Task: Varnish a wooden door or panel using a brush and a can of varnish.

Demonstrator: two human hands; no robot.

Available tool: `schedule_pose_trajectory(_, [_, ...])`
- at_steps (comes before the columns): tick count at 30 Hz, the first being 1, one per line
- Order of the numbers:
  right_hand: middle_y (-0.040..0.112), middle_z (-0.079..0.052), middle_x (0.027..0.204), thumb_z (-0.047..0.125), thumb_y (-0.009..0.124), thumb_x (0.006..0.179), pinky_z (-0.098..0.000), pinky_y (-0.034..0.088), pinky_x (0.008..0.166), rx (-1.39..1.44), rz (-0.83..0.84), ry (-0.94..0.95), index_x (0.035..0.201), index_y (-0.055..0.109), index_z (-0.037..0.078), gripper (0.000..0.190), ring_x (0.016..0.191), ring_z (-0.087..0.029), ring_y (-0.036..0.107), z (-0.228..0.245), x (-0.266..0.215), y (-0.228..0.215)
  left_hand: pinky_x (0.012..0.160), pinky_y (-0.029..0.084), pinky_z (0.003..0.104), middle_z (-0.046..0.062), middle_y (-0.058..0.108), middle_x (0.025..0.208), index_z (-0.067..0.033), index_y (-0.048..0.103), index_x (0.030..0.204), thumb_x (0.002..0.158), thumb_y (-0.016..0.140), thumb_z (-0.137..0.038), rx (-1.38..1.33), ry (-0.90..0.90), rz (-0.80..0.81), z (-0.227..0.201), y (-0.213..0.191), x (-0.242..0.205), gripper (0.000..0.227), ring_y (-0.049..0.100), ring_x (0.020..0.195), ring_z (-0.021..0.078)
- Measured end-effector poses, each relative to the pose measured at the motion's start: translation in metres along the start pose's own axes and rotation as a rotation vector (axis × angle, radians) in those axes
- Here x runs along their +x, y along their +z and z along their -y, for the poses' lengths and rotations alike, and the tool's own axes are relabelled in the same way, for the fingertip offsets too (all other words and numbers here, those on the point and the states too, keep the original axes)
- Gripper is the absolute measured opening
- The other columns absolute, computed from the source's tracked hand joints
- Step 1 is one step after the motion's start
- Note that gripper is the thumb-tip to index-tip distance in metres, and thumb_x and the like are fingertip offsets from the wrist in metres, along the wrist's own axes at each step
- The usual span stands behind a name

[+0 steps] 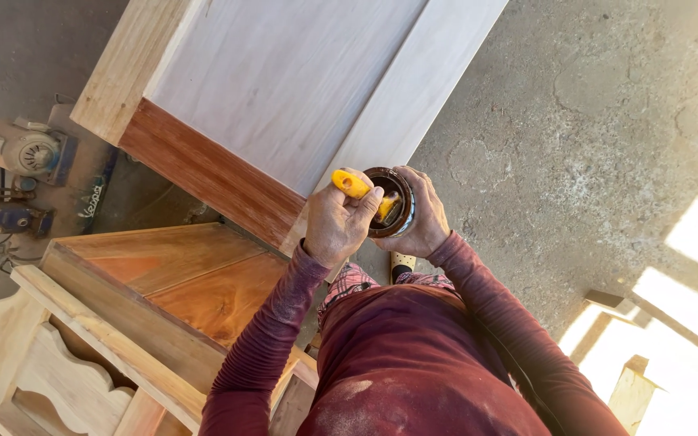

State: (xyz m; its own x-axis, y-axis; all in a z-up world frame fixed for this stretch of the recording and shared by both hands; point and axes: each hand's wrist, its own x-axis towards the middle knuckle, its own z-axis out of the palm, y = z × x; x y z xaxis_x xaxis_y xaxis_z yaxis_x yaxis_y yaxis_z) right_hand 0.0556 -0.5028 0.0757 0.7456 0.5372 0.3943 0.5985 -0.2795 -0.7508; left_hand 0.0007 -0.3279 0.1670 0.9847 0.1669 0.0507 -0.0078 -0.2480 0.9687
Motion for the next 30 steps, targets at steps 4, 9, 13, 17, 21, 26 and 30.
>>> schedule_pose_trajectory(4, [0.055,-0.020,0.138,0.038,0.096,0.057,-0.0479,0.051,0.110,0.014,0.001,0.031,0.146,0.037,0.004,0.111,0.128,-0.036,0.058,-0.007,-0.003,-0.009,0.066,0.060,0.021,0.004,0.071,0.089,0.0004,0.066,0.102,0.102,0.069,-0.009,-0.076,-0.002,-0.095,-0.001,0.020,-0.002,0.010,0.069,0.078,0.0057])
schedule_pose_trajectory(9, [0.054,-0.022,0.138,0.040,0.097,0.056,-0.0495,0.050,0.110,-0.009,0.016,0.054,0.145,0.038,0.002,0.114,0.129,-0.039,0.057,-0.011,-0.005,-0.015,0.063,0.060,0.020,0.002,0.067,0.092,0.0011,0.063,0.106,0.103,0.066,-0.006,-0.148,0.072,-0.265,0.000,0.030,0.001,0.009,0.067,0.076,0.0057])
schedule_pose_trajectory(13, [0.054,-0.022,0.138,0.043,0.099,0.057,-0.0493,0.049,0.111,-0.032,0.021,0.009,0.145,0.038,0.003,0.114,0.130,-0.039,0.057,-0.012,-0.001,-0.017,0.058,0.061,0.020,0.001,0.066,0.091,0.0010,0.061,0.108,0.103,0.064,-0.006,-0.219,0.023,-0.310,0.002,0.035,0.005,0.009,0.067,0.074,0.0043])
schedule_pose_trajectory(17, [0.054,-0.022,0.139,0.043,0.099,0.055,-0.0500,0.049,0.110,-0.042,0.031,0.034,0.145,0.038,0.003,0.117,0.130,-0.039,0.056,-0.016,0.003,-0.017,0.055,0.060,0.019,0.002,0.065,0.087,0.0005,0.060,0.109,0.103,0.064,-0.006,-0.265,-0.026,-0.361,0.005,0.037,0.016,0.009,0.066,0.070,0.0035])
schedule_pose_trajectory(21, [0.054,-0.021,0.139,0.041,0.099,0.054,-0.0501,0.049,0.111,-0.056,0.017,0.047,0.145,0.038,0.003,0.116,0.131,-0.039,0.055,-0.028,0.014,-0.018,0.054,0.059,0.018,0.002,0.065,0.085,0.0004,0.061,0.108,0.103,0.064,-0.006,-0.307,-0.050,-0.384,0.011,0.038,0.034,0.008,0.066,0.068,0.0034])
schedule_pose_trajectory(26, [0.052,-0.021,0.139,0.039,0.099,0.052,-0.0500,0.048,0.110,-0.060,0.048,0.063,0.146,0.037,0.003,0.118,0.131,-0.039,0.054,-0.049,0.038,-0.023,0.052,0.059,0.019,0.003,0.067,0.084,0.0011,0.061,0.106,0.102,0.064,-0.005,-0.305,-0.072,-0.430,0.010,0.035,0.069,0.008,0.066,0.064,0.0043])
schedule_pose_trajectory(30, [0.054,-0.019,0.139,0.038,0.098,0.054,-0.0483,0.050,0.112,-0.035,0.055,0.053,0.147,0.037,0.005,0.116,0.131,-0.037,0.056,-0.072,0.069,-0.026,0.052,0.059,0.019,0.004,0.067,0.082,0.0014,0.061,0.105,0.102,0.064,-0.004,-0.317,-0.061,-0.467,0.021,0.034,0.105,0.007,0.066,0.062,0.0052])
